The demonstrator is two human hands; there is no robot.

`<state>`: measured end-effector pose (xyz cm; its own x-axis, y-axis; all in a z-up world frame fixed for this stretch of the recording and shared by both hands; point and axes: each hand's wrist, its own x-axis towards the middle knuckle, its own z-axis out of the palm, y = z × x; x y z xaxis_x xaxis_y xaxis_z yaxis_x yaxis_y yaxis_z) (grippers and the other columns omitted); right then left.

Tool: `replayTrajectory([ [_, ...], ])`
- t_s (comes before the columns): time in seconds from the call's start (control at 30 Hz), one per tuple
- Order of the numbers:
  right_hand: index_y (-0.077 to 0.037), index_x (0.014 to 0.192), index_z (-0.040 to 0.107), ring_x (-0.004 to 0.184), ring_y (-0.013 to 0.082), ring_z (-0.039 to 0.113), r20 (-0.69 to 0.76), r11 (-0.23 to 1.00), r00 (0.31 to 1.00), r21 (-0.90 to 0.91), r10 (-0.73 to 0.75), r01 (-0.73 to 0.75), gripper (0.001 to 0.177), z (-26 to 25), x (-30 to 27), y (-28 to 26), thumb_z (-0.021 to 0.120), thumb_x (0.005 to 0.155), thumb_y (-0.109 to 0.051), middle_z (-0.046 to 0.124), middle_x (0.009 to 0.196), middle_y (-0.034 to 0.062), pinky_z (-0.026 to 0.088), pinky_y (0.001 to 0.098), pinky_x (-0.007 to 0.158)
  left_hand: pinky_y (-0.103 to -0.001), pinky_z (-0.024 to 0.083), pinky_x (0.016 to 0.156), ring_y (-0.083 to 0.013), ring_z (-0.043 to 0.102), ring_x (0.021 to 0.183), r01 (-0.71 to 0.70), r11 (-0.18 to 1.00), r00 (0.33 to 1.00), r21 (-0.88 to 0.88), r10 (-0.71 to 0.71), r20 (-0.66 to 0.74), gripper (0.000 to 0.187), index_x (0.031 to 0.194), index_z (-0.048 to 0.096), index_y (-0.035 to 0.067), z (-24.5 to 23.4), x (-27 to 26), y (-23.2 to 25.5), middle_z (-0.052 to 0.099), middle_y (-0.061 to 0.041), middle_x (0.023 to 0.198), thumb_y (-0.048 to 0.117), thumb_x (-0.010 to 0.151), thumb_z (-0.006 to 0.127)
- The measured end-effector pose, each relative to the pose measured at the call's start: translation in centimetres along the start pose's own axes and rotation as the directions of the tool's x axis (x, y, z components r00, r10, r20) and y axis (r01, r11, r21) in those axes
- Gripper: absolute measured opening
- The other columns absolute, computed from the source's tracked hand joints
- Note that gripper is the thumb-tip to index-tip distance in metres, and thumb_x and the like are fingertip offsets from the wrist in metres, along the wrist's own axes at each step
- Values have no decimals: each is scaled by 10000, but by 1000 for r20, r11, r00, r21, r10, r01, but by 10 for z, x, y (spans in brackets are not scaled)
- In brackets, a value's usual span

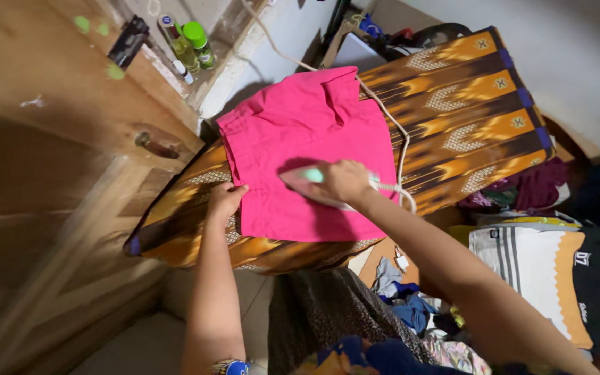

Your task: The person irons several garments on a wooden table using a handheld iron. They smooth and press a dark shirt, a pink top, and a black graphic t-shirt, repeatedly adjusting and flipping each item to cover different areas.

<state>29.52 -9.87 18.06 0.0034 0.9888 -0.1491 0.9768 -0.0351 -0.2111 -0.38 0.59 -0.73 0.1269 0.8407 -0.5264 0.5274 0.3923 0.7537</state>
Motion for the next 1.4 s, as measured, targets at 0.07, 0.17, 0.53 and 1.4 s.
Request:
replayTrajectory([
  [0.07, -180, 1161, 682, 662, 319, 735, 105, 990, 984, -31, 143, -140, 541, -3, -21, 24, 666, 837, -612, 733, 739, 142, 581, 479, 603, -342, 540, 700, -172, 691, 733, 11, 1000, 1000, 5, -11, -5, 312, 985, 773, 18, -1, -3, -1, 778, -97, 862, 292, 840, 811],
  [0.17, -158, 1149, 685, 667, 279, 741, 94, 925, 921, -77, 379, -373, 573, -14, -25, 74, 608, 905, -670, 733, 754, 123, 584, 450, 605, -358, 543, 715, -203, 691, 741, -28, 999, 999, 45, 29, -24, 324, 979, 764, 11, 1, -6, 7, 775, -123, 865, 307, 856, 806],
  [0.53, -195, 1192, 705, 491, 263, 644, 295, 973, 938, -193, 180, -126, 677, -29, -76, 54, 624, 815, -751, 699, 669, 161, 543, 416, 466, -377, 530, 727, -222, 696, 755, -106, 989, 986, 107, 118, -118, 318, 974, 755, 21, -1, -27, 19, 759, -128, 860, 316, 860, 789],
  [1.4, -91, 1370, 598, 1126, 406, 610, -434, 961, 898, -271, -72, -54, 761, -57, -39, 280, 771, 761, -513, 642, 1234, 220, 433, 592, 962, -309, 506, 699, -164, 650, 786, -307, 944, 947, -119, 290, -141, 525, 1285, 752, 110, 24, -166, -1, 759, -100, 989, -62, 838, 537],
])
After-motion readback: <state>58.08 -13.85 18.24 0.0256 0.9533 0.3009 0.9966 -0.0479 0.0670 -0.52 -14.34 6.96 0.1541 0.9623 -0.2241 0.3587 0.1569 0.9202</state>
